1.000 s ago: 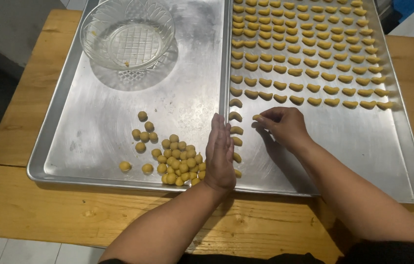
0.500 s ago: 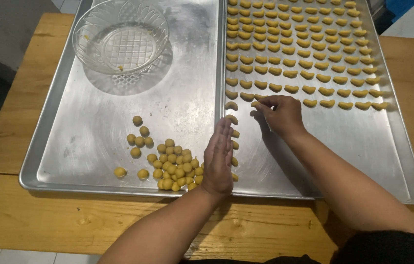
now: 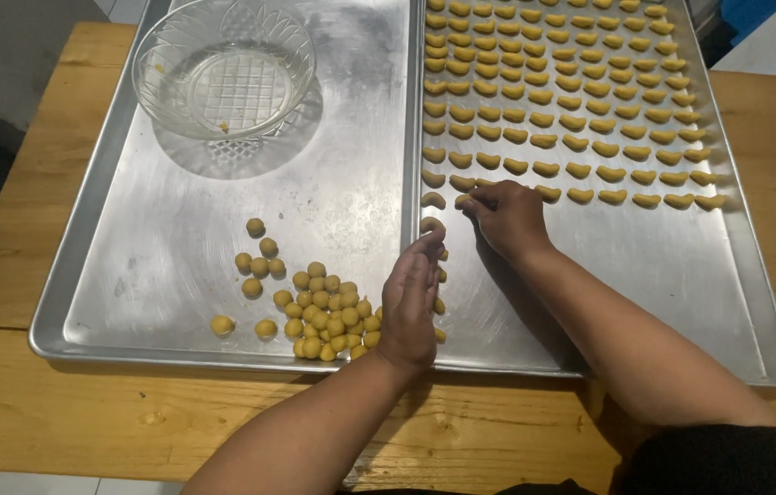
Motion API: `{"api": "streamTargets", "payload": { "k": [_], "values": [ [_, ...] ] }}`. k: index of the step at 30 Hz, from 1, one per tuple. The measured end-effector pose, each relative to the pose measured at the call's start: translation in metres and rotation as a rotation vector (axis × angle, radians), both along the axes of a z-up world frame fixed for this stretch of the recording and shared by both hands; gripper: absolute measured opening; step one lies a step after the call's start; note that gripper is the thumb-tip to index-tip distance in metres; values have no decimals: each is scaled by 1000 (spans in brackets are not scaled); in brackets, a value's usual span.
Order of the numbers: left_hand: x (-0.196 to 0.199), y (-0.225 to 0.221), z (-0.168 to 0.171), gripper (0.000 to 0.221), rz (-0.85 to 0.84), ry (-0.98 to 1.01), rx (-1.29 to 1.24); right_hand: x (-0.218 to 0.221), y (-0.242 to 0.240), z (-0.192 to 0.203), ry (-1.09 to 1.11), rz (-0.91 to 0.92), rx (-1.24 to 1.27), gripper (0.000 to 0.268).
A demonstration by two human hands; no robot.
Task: Shaping small dough balls into crescent-shaped cookies and arranging them on a baking tray.
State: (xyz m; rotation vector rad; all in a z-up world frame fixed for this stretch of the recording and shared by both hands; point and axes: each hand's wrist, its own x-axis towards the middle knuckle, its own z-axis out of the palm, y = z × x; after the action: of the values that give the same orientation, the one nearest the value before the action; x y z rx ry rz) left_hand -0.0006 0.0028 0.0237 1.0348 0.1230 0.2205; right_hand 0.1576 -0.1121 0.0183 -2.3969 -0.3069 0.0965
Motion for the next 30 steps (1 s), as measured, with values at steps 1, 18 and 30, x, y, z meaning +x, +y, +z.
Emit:
{"api": "streamTargets", "payload": {
  "k": [1, 18, 30],
  "values": [
    [0, 0, 1, 59, -1, 0, 0, 0, 0, 0, 0, -1, 0, 21],
    [14, 79, 36, 47, 411, -54, -156, -36, -9, -13, -309, 209, 112, 23],
    [32, 128, 17, 38, 575, -78, -284, -115, 51, -11, -219, 767, -565, 40]
  ]
}}
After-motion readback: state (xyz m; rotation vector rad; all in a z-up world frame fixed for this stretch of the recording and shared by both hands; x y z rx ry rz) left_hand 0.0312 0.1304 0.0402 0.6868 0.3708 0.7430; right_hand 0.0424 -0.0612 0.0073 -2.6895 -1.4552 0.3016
